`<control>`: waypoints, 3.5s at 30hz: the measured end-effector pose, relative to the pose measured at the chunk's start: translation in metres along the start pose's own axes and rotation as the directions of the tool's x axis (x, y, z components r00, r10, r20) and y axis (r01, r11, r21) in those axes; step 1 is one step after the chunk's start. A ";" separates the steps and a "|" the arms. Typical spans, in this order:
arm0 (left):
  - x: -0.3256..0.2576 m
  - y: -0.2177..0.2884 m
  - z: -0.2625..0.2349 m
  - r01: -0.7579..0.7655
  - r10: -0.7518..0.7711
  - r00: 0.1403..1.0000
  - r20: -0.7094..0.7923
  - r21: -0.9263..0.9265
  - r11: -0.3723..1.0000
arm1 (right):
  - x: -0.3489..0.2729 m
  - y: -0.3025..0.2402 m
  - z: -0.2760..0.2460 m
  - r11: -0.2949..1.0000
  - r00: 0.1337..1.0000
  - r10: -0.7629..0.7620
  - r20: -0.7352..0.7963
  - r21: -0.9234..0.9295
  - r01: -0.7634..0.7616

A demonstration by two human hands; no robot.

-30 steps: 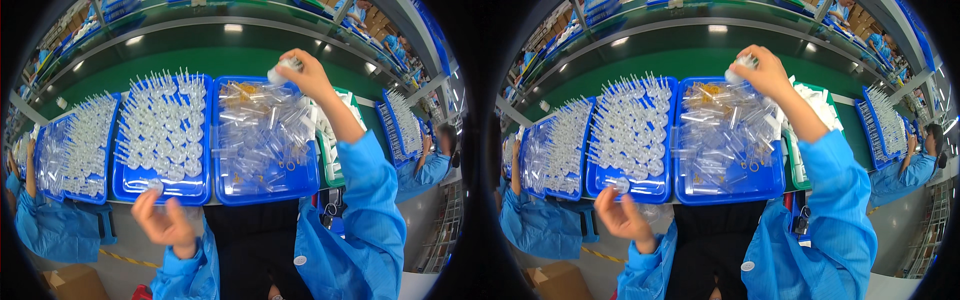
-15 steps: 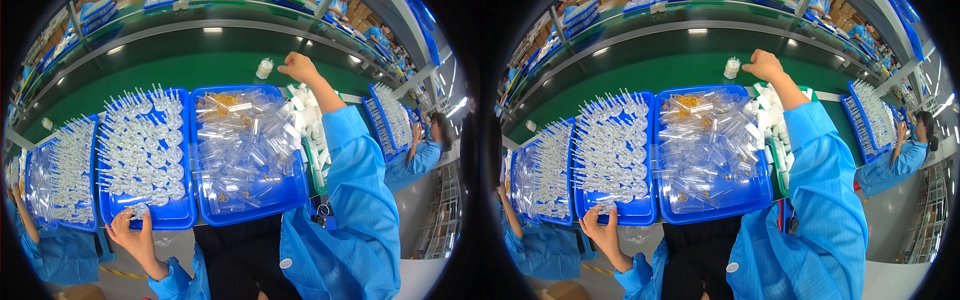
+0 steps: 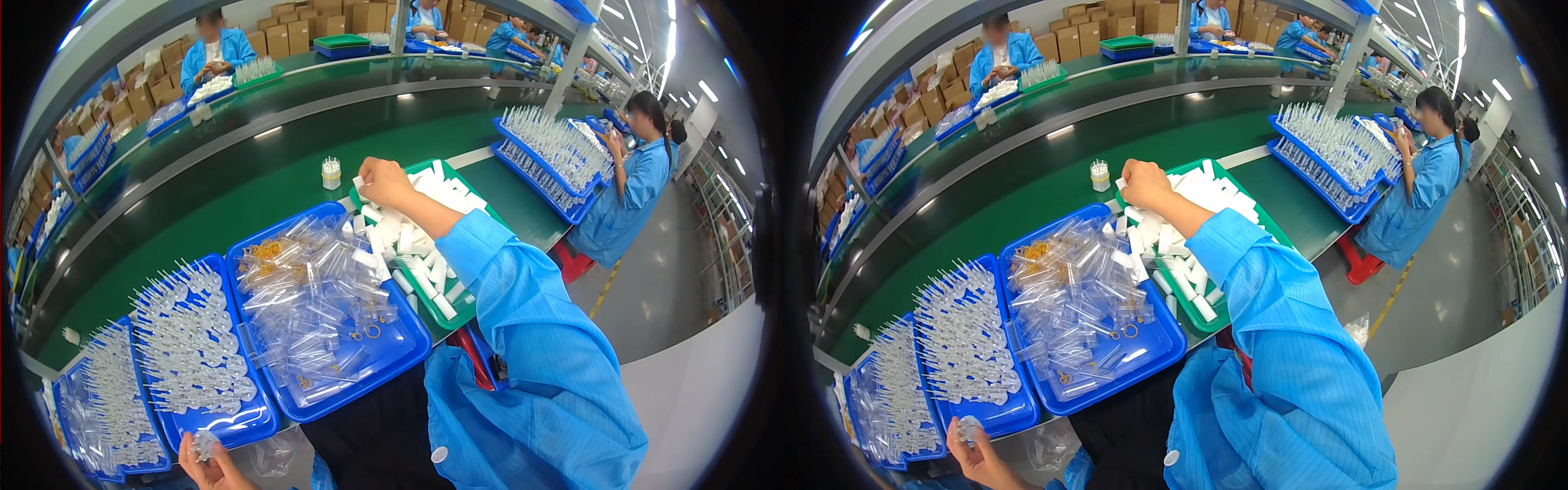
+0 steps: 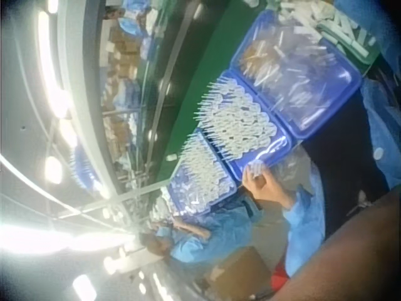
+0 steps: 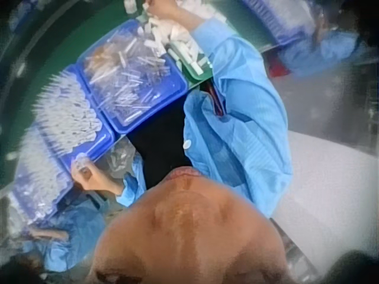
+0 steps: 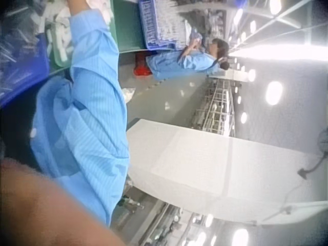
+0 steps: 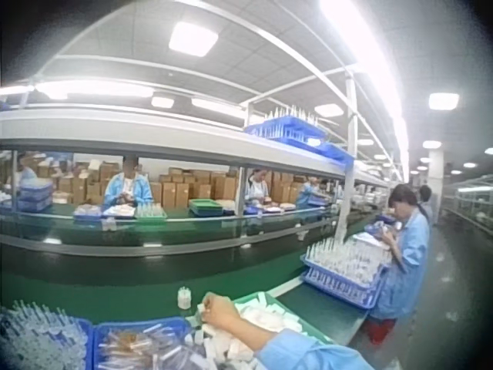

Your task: The person assembles components by attaching white foam pieces onto a plastic holder, sliding clear plastic tubes over the foam pieces, and securing the assembly with a rubber band by hand.

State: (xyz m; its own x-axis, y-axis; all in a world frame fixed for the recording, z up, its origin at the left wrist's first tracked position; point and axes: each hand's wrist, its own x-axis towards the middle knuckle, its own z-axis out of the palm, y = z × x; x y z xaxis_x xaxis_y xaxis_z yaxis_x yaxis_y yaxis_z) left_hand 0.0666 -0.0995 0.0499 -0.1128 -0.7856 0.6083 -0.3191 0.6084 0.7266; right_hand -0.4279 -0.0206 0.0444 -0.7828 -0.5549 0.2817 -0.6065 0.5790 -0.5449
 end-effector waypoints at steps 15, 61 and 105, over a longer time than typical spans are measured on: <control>-0.033 0.051 0.061 0.602 -0.119 0.714 0.690 -0.518 0.607 | -0.108 -0.013 -0.115 0.579 0.994 0.088 0.057 0.810 -0.097; -0.062 0.074 0.099 0.261 0.178 0.832 0.526 -0.652 0.712 | -0.256 -0.071 -0.069 0.345 0.982 -0.045 -0.185 0.919 0.189; -0.059 0.042 0.088 0.630 0.043 0.704 0.709 -0.652 0.422 | -0.160 -0.035 -0.017 0.911 0.978 -0.185 -0.101 0.356 0.209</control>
State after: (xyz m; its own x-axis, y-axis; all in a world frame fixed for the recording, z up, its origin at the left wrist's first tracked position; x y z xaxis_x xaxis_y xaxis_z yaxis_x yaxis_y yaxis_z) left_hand -0.0231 -0.0376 0.0169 -0.7602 -0.6063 0.2335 0.4075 -0.1650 0.8982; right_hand -0.2834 0.0580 0.0321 -0.6671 -0.5890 0.4560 -0.6664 0.1983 -0.7188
